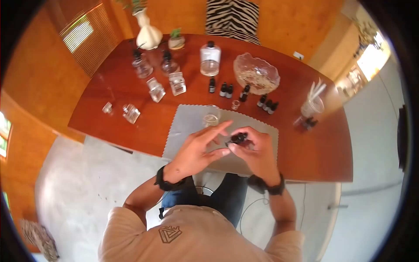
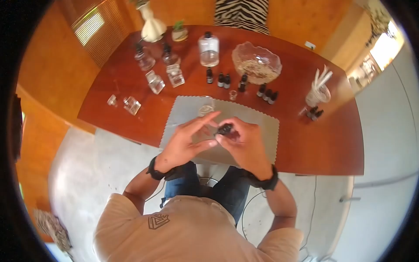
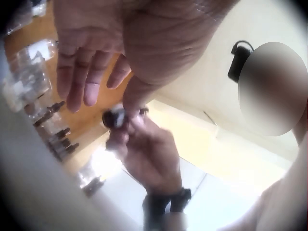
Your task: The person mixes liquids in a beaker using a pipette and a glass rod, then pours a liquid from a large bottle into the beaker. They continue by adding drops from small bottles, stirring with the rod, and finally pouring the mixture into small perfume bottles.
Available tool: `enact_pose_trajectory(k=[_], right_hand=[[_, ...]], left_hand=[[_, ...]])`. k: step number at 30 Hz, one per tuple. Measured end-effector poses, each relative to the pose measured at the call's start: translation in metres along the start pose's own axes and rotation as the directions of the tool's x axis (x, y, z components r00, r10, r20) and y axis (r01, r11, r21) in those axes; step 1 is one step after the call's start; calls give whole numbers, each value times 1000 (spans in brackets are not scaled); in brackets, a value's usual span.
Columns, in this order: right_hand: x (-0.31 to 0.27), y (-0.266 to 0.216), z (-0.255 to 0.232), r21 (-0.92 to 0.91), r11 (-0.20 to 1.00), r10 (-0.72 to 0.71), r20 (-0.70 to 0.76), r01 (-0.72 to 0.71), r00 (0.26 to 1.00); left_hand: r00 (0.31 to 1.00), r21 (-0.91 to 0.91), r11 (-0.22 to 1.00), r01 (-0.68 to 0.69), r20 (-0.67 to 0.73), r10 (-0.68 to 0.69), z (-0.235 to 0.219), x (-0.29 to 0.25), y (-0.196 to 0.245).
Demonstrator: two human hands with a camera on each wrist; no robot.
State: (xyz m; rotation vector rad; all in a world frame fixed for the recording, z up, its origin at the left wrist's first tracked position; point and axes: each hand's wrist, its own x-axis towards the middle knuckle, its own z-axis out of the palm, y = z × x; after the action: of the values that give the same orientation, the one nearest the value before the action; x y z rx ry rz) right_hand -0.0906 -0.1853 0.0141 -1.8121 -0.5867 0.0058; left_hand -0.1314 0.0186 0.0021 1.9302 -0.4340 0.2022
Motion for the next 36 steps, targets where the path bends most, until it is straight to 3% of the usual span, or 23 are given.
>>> enact_pose_trajectory(k=[3,9,13,15,18,21,22,24,25,27,28,31,34,36], right_hand=[[12,-7,38,3,999,-53,-1,53,999],[27,-9,61,-149,984,-97,15,98,995],[30,-15,61,-348,931,-89,84,113,992],[31,-16,60,-285,946,-123,127,155,984],[30,-18,56,-199,944,-212,242,262,947],[28,-21,46,-68,923,-333,350,378,876],[29,-22,44,-10,910,-381,376,415,844],[26,-40,42,-152,950,-201,375,274,905],[24,-45,41,-222,955,-107,363,198,926],[22,-35,43,-273,933,-120,382,235,917],[22,-32,43,-299,919,-127,391,256,912],[24,-39,38,-153,950,-187,413,271,891],[20,-45,41,-275,941,-58,443,197,895],[18,-38,40,-270,944,-47,456,189,889]], left_hand=[[997,-33,999,40,-63,-42,2,-5,-11],[974,41,999,30,-224,-20,-13,-16,-25],[982,157,987,-16,-183,45,-16,-23,-36],[988,128,992,2,-156,19,-17,-26,-36],[996,-92,991,92,2,-92,-25,-31,-41],[965,-467,853,233,223,-141,-32,-37,-45],[963,-477,844,245,222,-154,-34,-38,-45],[958,-497,824,272,218,-185,-37,-38,-42],[969,-399,891,216,201,-145,-39,-37,-42],[981,-189,978,92,185,-57,-40,-35,-41],[982,-185,979,80,185,-45,-37,-35,-44],[979,-224,969,103,195,-59,-37,-38,-44],[982,-351,927,129,172,-72,-35,-38,-42],[980,-290,951,109,193,-53,-36,-38,-41]])
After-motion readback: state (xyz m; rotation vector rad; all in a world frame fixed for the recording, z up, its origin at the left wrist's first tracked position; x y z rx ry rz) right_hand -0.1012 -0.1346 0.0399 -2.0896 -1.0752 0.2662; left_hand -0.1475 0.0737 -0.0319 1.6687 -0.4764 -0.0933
